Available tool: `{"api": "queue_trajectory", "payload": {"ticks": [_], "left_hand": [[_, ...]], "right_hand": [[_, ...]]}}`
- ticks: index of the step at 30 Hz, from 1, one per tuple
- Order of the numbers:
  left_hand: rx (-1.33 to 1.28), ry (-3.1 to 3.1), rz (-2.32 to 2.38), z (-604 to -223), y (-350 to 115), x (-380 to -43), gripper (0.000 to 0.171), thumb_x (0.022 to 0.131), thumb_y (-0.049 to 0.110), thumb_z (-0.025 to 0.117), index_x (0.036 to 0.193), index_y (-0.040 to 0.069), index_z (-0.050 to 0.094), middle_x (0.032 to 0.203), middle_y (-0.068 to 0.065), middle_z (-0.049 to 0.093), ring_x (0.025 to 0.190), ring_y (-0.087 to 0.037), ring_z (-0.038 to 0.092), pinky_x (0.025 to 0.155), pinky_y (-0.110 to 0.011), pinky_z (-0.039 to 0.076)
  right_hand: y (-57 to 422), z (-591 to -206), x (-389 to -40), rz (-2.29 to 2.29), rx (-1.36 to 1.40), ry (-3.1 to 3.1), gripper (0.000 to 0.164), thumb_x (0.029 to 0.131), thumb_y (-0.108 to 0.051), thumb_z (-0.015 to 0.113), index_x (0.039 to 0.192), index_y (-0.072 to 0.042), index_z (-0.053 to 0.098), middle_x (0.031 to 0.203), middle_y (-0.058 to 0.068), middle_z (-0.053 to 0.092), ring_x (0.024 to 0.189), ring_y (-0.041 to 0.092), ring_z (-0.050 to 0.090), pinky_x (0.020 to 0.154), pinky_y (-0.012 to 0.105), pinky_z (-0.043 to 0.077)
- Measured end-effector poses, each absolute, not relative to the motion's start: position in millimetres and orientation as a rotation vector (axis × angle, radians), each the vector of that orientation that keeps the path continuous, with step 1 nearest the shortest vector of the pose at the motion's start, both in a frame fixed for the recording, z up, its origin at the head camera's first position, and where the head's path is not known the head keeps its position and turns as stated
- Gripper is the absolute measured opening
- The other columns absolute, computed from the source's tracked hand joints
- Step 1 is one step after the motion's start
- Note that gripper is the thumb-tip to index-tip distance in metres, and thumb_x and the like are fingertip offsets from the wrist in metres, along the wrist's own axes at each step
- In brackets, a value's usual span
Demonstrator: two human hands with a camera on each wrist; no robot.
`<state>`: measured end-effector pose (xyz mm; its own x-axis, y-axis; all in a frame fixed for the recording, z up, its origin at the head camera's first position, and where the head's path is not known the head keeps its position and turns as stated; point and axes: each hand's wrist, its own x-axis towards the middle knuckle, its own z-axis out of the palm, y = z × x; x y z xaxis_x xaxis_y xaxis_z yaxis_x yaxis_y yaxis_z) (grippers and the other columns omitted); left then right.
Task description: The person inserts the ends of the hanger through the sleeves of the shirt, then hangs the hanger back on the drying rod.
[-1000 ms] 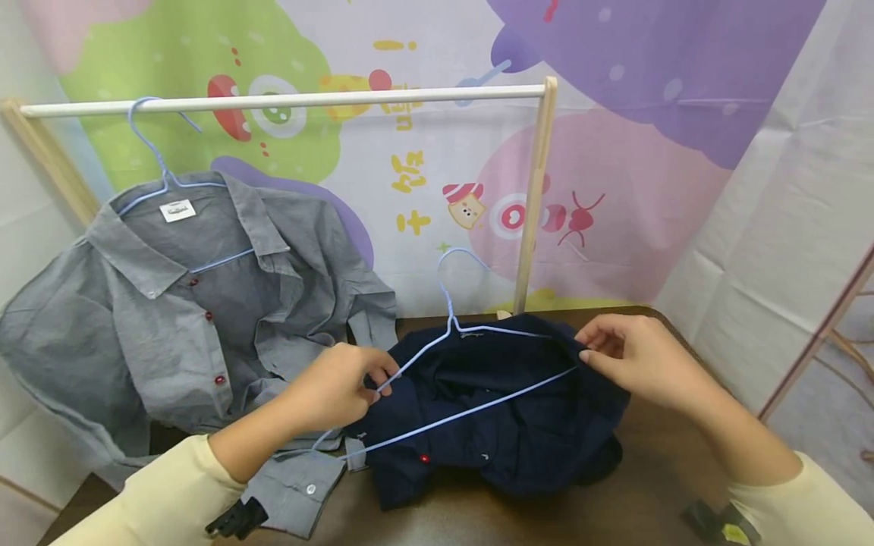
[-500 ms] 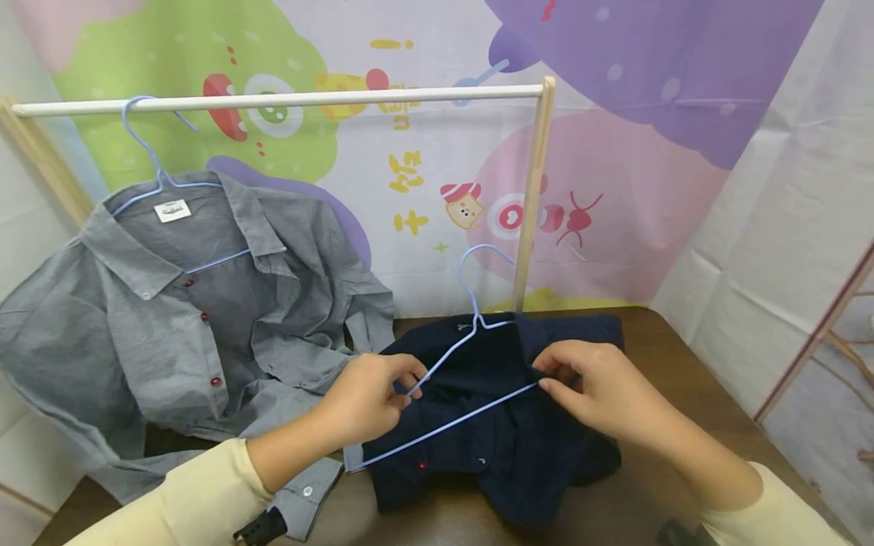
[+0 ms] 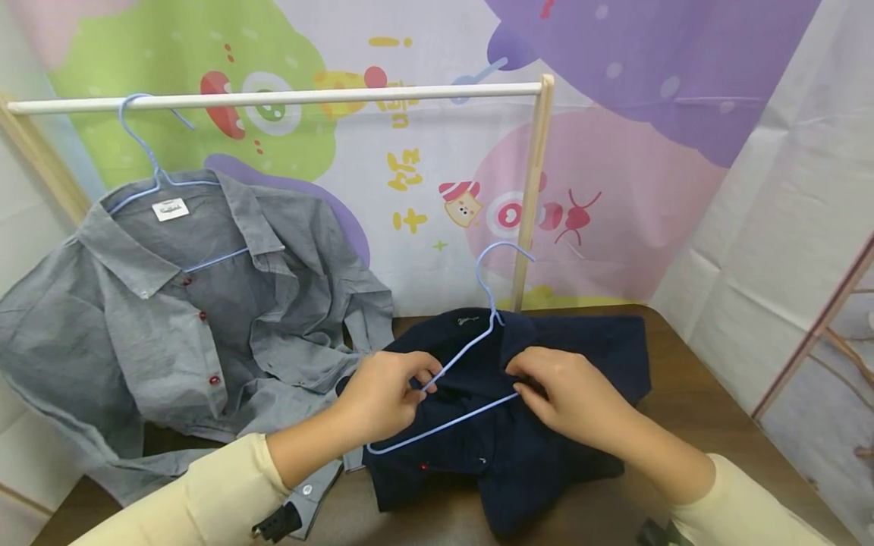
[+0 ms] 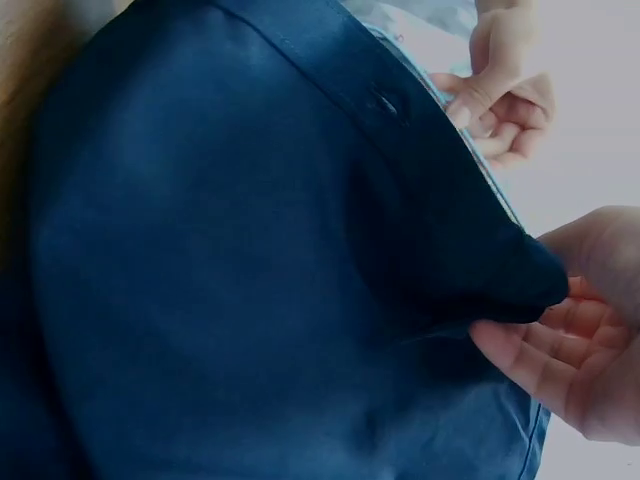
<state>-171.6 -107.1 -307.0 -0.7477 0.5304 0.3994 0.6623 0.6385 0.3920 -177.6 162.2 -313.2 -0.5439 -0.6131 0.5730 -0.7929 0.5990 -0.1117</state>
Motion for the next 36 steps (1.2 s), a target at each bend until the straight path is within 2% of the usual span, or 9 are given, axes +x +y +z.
{"api": "queue_trajectory", "payload": {"ticks": [4,8,13,17,20,22,28,36], "left_hand": [[-0.967,-2.608,-0.762,-309,-107,-174,0.029,0.075,-0.012,0.067,0.099,0.004,0.069,0.082,0.002,0.071,0.068,-0.009,0.067,0.055,-0.020,0.046],[-0.960,-2.614,-0.763,-310,-107,-177,0.029,0.076,-0.013,0.066,0.099,0.004,0.069,0.082,0.002,0.072,0.070,-0.011,0.068,0.057,-0.021,0.047],[-0.953,-2.627,-0.725,-310,-108,-178,0.029,0.076,-0.012,0.067,0.099,0.006,0.070,0.083,0.003,0.071,0.071,-0.011,0.068,0.059,-0.023,0.049],[-0.952,-2.627,-0.686,-309,-107,-178,0.029,0.076,-0.011,0.068,0.099,0.007,0.070,0.083,0.004,0.071,0.071,-0.011,0.066,0.058,-0.023,0.047],[-0.950,-2.623,-0.651,-308,-106,-177,0.029,0.076,-0.010,0.069,0.100,0.008,0.070,0.084,0.004,0.072,0.071,-0.011,0.066,0.057,-0.023,0.046],[-0.949,-2.622,-0.627,-308,-106,-176,0.029,0.077,-0.009,0.070,0.101,0.008,0.070,0.084,0.003,0.072,0.071,-0.012,0.066,0.056,-0.022,0.046],[-0.947,-2.603,-0.579,-307,-107,-174,0.030,0.078,-0.012,0.067,0.102,0.006,0.069,0.085,0.000,0.072,0.073,-0.016,0.068,0.054,-0.021,0.044],[-0.960,-2.606,-0.540,-304,-108,-172,0.031,0.078,-0.013,0.066,0.101,0.007,0.070,0.086,-0.001,0.072,0.068,-0.017,0.066,0.046,-0.020,0.038]], "right_hand": [[167,-312,-179,0.444,1.078,-2.376,0.022,0.077,-0.005,0.080,0.094,-0.008,0.067,0.086,-0.001,0.066,0.073,0.008,0.058,0.066,0.030,0.053],[176,-300,-179,0.444,1.047,-2.357,0.018,0.079,-0.012,0.080,0.092,-0.011,0.068,0.083,-0.005,0.064,0.070,0.006,0.058,0.062,0.028,0.051],[191,-274,-186,0.492,0.952,-2.235,0.015,0.077,-0.006,0.079,0.088,-0.011,0.070,0.079,-0.004,0.064,0.066,0.009,0.058,0.058,0.029,0.049],[194,-265,-196,0.435,0.993,-2.259,0.022,0.078,-0.006,0.078,0.100,-0.006,0.072,0.092,0.004,0.069,0.084,0.020,0.065,0.075,0.040,0.053],[190,-269,-202,0.356,1.027,-2.329,0.031,0.080,-0.009,0.078,0.110,-0.005,0.070,0.102,0.008,0.070,0.098,0.027,0.064,0.085,0.046,0.051],[187,-273,-205,0.314,1.009,-2.353,0.032,0.081,-0.010,0.078,0.112,-0.007,0.070,0.102,0.008,0.070,0.097,0.027,0.065,0.083,0.047,0.052],[188,-280,-212,0.282,0.957,-2.376,0.024,0.080,-0.010,0.079,0.103,-0.011,0.073,0.093,0.004,0.071,0.088,0.025,0.066,0.073,0.045,0.053],[195,-281,-218,0.219,1.034,-2.410,0.021,0.081,-0.002,0.075,0.101,-0.004,0.070,0.090,0.007,0.067,0.085,0.027,0.064,0.074,0.045,0.053]]}}
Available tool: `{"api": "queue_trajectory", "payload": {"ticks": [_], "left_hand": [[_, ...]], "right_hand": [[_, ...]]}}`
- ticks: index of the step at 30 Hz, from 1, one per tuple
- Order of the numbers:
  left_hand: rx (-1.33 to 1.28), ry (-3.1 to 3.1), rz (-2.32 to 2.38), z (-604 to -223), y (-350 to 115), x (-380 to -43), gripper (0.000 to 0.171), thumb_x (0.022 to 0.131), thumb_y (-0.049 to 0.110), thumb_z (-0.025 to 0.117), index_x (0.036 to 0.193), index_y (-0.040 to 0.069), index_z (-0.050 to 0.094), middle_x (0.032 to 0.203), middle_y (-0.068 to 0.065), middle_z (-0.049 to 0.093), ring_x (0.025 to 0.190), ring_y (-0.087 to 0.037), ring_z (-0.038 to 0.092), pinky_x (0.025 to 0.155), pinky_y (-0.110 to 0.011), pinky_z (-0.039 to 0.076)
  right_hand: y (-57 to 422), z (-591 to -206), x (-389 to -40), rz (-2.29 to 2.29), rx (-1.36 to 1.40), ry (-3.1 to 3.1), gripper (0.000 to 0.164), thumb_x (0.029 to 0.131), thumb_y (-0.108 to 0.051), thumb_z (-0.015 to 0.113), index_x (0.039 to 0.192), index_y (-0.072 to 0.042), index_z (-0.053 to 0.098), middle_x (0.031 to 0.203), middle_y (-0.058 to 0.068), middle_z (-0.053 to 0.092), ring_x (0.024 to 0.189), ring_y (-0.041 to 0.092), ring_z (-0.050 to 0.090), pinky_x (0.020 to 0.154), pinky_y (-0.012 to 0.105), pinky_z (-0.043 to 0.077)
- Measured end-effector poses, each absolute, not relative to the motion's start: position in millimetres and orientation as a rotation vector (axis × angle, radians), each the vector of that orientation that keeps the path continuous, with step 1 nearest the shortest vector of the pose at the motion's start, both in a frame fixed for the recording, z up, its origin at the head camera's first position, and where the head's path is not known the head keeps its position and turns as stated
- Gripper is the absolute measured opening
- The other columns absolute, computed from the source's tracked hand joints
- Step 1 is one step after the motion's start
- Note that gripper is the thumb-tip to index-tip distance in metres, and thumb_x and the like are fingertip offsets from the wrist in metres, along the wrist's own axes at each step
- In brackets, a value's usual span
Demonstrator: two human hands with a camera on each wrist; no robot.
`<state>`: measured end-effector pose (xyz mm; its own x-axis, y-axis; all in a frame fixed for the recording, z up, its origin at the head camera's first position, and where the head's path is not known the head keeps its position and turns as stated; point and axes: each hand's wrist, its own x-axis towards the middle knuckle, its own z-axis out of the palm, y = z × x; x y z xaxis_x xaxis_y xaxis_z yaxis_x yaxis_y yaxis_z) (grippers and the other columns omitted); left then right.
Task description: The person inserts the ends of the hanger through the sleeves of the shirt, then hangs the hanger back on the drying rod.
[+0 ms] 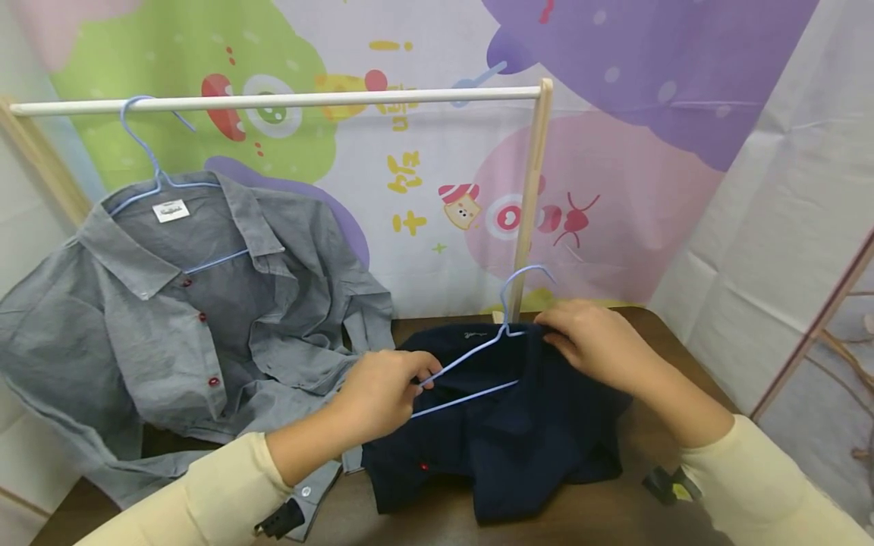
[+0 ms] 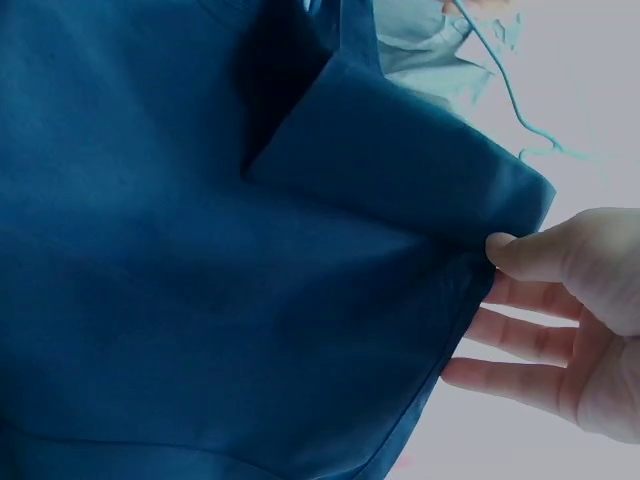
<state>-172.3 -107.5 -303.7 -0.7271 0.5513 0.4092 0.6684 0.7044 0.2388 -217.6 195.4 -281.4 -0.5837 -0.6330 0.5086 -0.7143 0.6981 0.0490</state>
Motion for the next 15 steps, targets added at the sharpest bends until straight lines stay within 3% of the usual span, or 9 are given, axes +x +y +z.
{"api": "queue_trajectory", "payload": {"ticks": [7,12,15], "left_hand": [[-0.993,-2.678,-0.552,-300,-105,-169,0.030,0.080,-0.008,0.069,0.104,0.010,0.070,0.086,0.001,0.072,0.065,-0.013,0.064,0.045,-0.021,0.038],[-1.114,-2.746,-0.675,-295,-110,-173,0.027,0.081,-0.003,0.073,0.105,0.008,0.070,0.084,0.002,0.071,0.067,-0.007,0.064,0.057,-0.021,0.048],[-1.147,-2.805,-0.809,-291,-114,-176,0.020,0.085,0.008,0.074,0.105,0.009,0.072,0.086,0.003,0.071,0.067,-0.003,0.063,0.062,-0.022,0.051]], "right_hand": [[198,-290,-218,0.148,1.027,-2.433,0.022,0.083,-0.001,0.071,0.103,-0.008,0.065,0.092,0.004,0.064,0.088,0.024,0.062,0.065,0.043,0.054],[199,-295,-219,0.148,1.030,-2.435,0.022,0.084,-0.001,0.071,0.103,-0.010,0.066,0.093,0.002,0.064,0.089,0.022,0.062,0.061,0.041,0.053],[200,-297,-219,0.156,1.036,-2.433,0.021,0.085,-0.001,0.070,0.104,-0.010,0.066,0.092,0.001,0.064,0.088,0.021,0.061,0.061,0.040,0.053]]}}
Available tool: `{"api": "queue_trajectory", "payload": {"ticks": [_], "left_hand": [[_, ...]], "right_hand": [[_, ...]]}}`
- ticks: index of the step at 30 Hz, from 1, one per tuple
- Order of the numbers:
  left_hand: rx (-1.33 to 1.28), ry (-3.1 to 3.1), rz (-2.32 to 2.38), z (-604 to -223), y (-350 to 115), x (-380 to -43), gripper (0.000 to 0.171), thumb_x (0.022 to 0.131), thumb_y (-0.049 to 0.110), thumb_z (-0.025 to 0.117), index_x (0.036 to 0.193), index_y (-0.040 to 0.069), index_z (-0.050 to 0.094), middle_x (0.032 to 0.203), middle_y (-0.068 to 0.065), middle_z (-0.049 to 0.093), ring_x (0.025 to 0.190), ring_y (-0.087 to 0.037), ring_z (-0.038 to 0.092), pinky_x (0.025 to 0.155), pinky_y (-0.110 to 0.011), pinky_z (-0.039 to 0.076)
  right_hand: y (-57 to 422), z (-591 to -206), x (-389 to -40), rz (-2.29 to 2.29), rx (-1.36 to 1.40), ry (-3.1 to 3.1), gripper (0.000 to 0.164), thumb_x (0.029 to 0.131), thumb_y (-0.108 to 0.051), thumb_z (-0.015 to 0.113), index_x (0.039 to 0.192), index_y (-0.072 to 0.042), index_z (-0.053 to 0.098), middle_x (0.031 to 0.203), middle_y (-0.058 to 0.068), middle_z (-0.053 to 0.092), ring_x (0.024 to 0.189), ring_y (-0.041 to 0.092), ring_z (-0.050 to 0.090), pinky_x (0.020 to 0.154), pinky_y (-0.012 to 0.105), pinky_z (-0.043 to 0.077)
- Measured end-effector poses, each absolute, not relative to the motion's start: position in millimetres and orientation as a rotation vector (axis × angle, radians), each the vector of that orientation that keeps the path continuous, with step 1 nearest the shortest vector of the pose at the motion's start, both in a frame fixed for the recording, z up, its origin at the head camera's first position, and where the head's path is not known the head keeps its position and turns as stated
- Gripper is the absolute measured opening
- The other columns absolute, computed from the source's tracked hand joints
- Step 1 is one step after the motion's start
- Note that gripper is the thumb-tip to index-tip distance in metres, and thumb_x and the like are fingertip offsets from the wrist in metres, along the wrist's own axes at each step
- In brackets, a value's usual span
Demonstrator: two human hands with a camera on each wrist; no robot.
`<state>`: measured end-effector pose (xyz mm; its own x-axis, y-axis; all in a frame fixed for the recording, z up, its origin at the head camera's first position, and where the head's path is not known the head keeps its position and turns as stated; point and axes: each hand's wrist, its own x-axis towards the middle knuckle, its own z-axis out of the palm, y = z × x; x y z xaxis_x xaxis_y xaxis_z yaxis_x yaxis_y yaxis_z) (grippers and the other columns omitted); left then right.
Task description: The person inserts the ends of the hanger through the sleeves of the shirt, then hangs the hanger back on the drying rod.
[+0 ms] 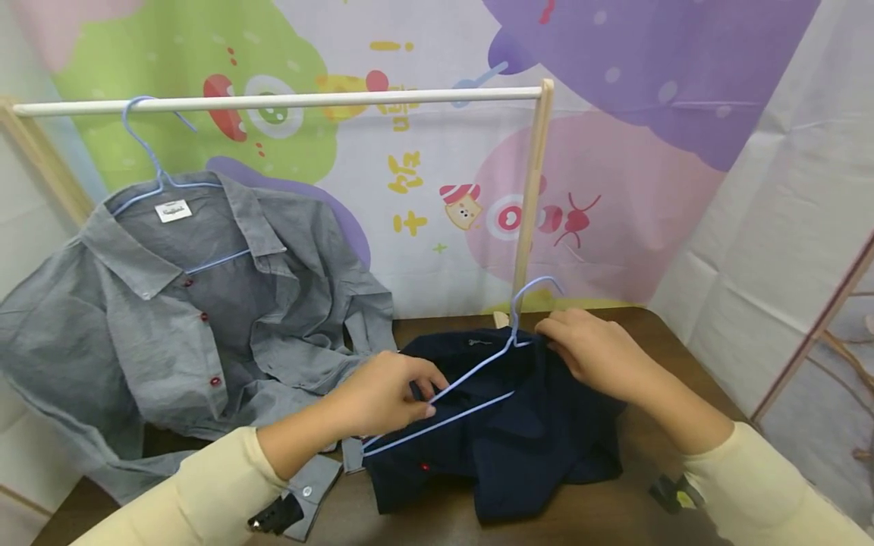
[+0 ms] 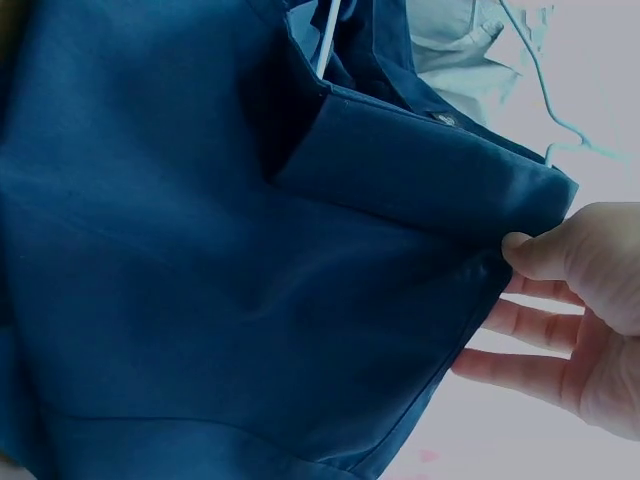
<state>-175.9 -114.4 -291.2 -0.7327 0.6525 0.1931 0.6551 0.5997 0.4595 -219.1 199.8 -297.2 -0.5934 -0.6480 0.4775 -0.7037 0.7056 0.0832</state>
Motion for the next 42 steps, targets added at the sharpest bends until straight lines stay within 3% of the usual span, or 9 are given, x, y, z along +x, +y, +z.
{"api": "queue_trajectory", "payload": {"ticks": [4,8,14,20,24,28,33,37,42], "left_hand": [[-1.096,-2.800,-0.905,-289,-121,-181,0.014,0.090,0.020,0.071,0.102,0.013,0.073,0.088,0.006,0.070,0.061,-0.001,0.058,0.059,-0.023,0.049],[-0.950,-2.756,-0.914,-289,-134,-184,0.014,0.088,0.019,0.072,0.101,0.011,0.072,0.088,0.003,0.068,0.062,-0.005,0.058,0.057,-0.026,0.048],[-0.721,-2.719,-0.841,-301,-156,-188,0.025,0.083,0.015,0.077,0.105,0.007,0.070,0.099,-0.005,0.069,0.080,-0.015,0.064,0.064,-0.031,0.051],[-0.615,-2.755,-0.816,-330,-172,-193,0.040,0.077,0.019,0.082,0.111,0.004,0.067,0.103,-0.010,0.066,0.085,-0.022,0.062,0.071,-0.037,0.052],[-0.531,-2.760,-0.863,-355,-180,-196,0.037,0.077,0.014,0.081,0.110,0.004,0.068,0.099,-0.008,0.067,0.086,-0.024,0.065,0.076,-0.042,0.052],[-0.451,-2.690,-0.942,-370,-184,-197,0.027,0.077,0.006,0.078,0.103,0.006,0.070,0.087,-0.002,0.067,0.079,-0.019,0.062,0.071,-0.039,0.050],[-0.361,-2.593,-1.017,-364,-188,-193,0.022,0.078,0.001,0.076,0.099,0.006,0.072,0.084,-0.001,0.069,0.072,-0.016,0.056,0.067,-0.036,0.046],[-0.324,-2.568,-1.015,-351,-192,-188,0.022,0.078,0.002,0.077,0.099,0.006,0.073,0.089,-0.004,0.071,0.080,-0.021,0.064,0.070,-0.039,0.051],[-0.328,-2.569,-0.960,-337,-192,-179,0.022,0.077,0.004,0.079,0.097,0.009,0.074,0.087,-0.002,0.072,0.080,-0.023,0.068,0.066,-0.038,0.052]], "right_hand": [[203,-300,-218,0.173,1.040,-2.434,0.022,0.084,0.000,0.070,0.103,-0.010,0.066,0.092,0.001,0.064,0.087,0.021,0.060,0.061,0.041,0.053],[206,-302,-218,0.191,1.040,-2.426,0.022,0.084,0.001,0.070,0.103,-0.010,0.067,0.093,0.001,0.064,0.089,0.022,0.061,0.063,0.042,0.054],[208,-305,-219,0.217,1.038,-2.389,0.023,0.083,0.001,0.071,0.103,-0.009,0.067,0.092,0.001,0.063,0.089,0.022,0.060,0.064,0.042,0.054],[210,-310,-219,0.246,1.032,-2.366,0.023,0.082,0.001,0.071,0.103,-0.009,0.066,0.090,0.001,0.062,0.088,0.023,0.060,0.064,0.042,0.053],[210,-312,-219,0.265,1.026,-2.350,0.023,0.082,0.002,0.072,0.102,-0.008,0.065,0.091,0.002,0.062,0.089,0.024,0.060,0.064,0.042,0.053],[209,-314,-220,0.289,1.002,-2.341,0.023,0.082,0.001,0.071,0.102,-0.007,0.065,0.093,0.004,0.063,0.091,0.026,0.060,0.067,0.044,0.053],[208,-317,-220,0.284,0.940,-2.341,0.022,0.083,-0.001,0.070,0.103,-0.007,0.064,0.093,0.006,0.065,0.090,0.026,0.061,0.062,0.046,0.053],[207,-320,-221,0.261,0.882,-2.323,0.021,0.083,-0.002,0.070,0.103,-0.007,0.065,0.093,0.006,0.066,0.088,0.027,0.062,0.055,0.045,0.053],[203,-324,-221,0.239,0.804,-2.289,0.021,0.082,-0.001,0.070,0.102,-0.006,0.065,0.090,0.007,0.067,0.085,0.028,0.062,0.048,0.045,0.051]]}}
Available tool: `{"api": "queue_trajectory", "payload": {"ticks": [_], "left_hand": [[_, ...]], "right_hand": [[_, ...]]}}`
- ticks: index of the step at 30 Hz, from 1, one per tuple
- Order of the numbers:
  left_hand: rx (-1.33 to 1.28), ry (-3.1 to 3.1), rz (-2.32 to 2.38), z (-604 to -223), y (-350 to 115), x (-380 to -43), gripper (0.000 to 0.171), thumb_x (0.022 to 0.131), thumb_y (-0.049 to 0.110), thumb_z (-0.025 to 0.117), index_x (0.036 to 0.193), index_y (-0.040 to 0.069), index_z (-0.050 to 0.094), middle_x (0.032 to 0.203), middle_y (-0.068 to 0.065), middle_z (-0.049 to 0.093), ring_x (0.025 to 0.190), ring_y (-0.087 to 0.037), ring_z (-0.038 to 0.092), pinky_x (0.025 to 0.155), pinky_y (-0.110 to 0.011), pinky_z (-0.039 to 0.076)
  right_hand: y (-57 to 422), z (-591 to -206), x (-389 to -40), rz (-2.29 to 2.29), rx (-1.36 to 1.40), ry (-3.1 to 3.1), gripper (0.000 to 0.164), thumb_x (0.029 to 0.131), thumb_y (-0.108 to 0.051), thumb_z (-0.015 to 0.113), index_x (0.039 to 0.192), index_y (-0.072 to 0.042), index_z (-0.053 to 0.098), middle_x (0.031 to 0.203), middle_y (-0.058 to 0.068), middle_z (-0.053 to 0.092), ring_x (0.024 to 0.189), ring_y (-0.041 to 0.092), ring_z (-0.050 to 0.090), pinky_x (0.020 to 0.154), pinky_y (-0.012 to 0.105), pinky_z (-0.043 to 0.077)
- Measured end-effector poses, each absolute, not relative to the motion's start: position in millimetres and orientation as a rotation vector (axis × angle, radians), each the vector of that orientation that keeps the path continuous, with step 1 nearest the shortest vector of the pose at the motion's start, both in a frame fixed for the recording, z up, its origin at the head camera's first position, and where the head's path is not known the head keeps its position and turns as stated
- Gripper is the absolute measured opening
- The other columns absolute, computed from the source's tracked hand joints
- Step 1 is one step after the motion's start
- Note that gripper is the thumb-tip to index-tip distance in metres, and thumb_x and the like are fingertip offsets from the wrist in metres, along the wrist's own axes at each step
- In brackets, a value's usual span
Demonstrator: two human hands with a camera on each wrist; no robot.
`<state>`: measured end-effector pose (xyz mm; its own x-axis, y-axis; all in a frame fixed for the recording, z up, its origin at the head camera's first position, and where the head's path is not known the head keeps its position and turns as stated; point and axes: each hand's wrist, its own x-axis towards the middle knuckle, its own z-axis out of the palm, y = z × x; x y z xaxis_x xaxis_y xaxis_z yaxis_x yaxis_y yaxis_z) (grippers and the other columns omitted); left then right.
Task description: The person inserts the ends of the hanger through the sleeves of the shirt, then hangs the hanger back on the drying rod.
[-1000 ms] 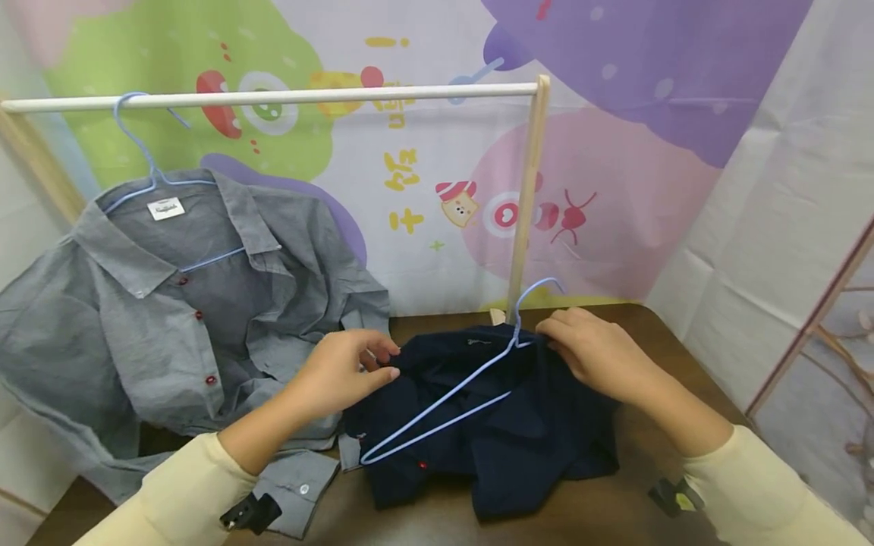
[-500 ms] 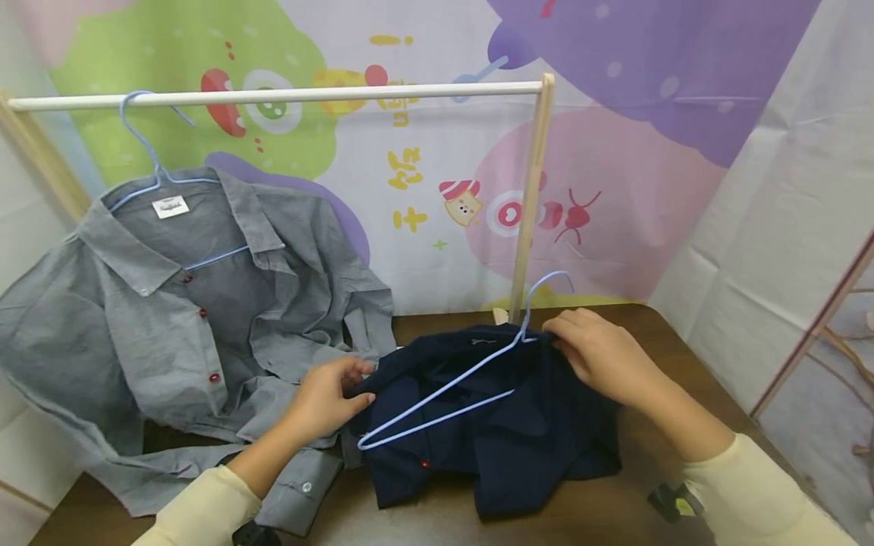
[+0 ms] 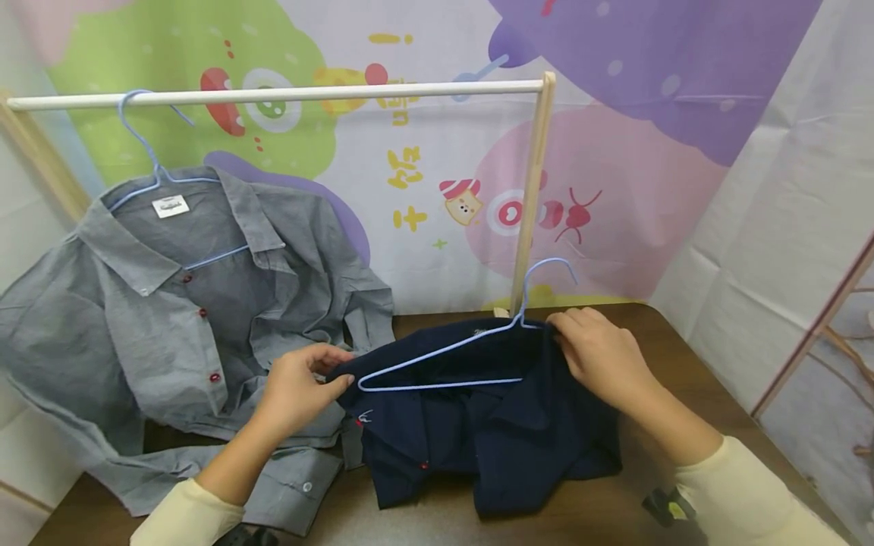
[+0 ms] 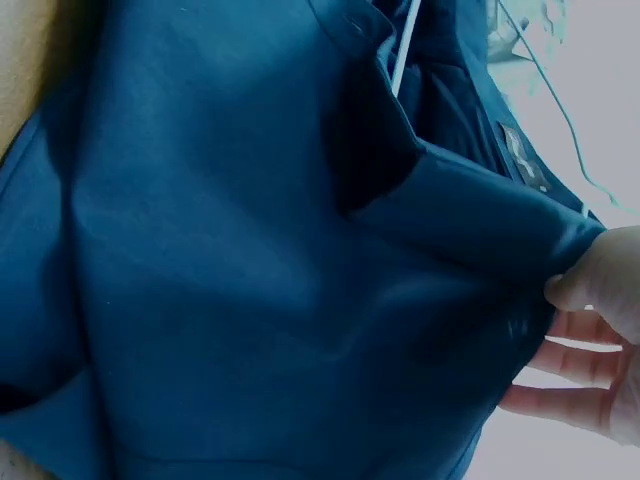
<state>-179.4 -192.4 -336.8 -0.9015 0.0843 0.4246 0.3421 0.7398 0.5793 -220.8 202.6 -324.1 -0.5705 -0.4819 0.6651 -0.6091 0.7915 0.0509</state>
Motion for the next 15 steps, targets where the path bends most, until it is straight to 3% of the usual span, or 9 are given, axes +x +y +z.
{"api": "queue_trajectory", "payload": {"ticks": [15], "left_hand": [[-0.426,-2.423,-0.944,-298,-160,-166,0.019,0.075,0.001,0.076,0.092,0.009,0.074,0.079,-0.001,0.068,0.071,-0.014,0.065,0.061,-0.028,0.055]], "right_hand": [[182,-331,-214,0.008,0.719,-2.241,0.029,0.076,0.007,0.071,0.102,-0.002,0.062,0.086,0.012,0.062,0.080,0.030,0.059,0.034,0.040,0.043]]}}
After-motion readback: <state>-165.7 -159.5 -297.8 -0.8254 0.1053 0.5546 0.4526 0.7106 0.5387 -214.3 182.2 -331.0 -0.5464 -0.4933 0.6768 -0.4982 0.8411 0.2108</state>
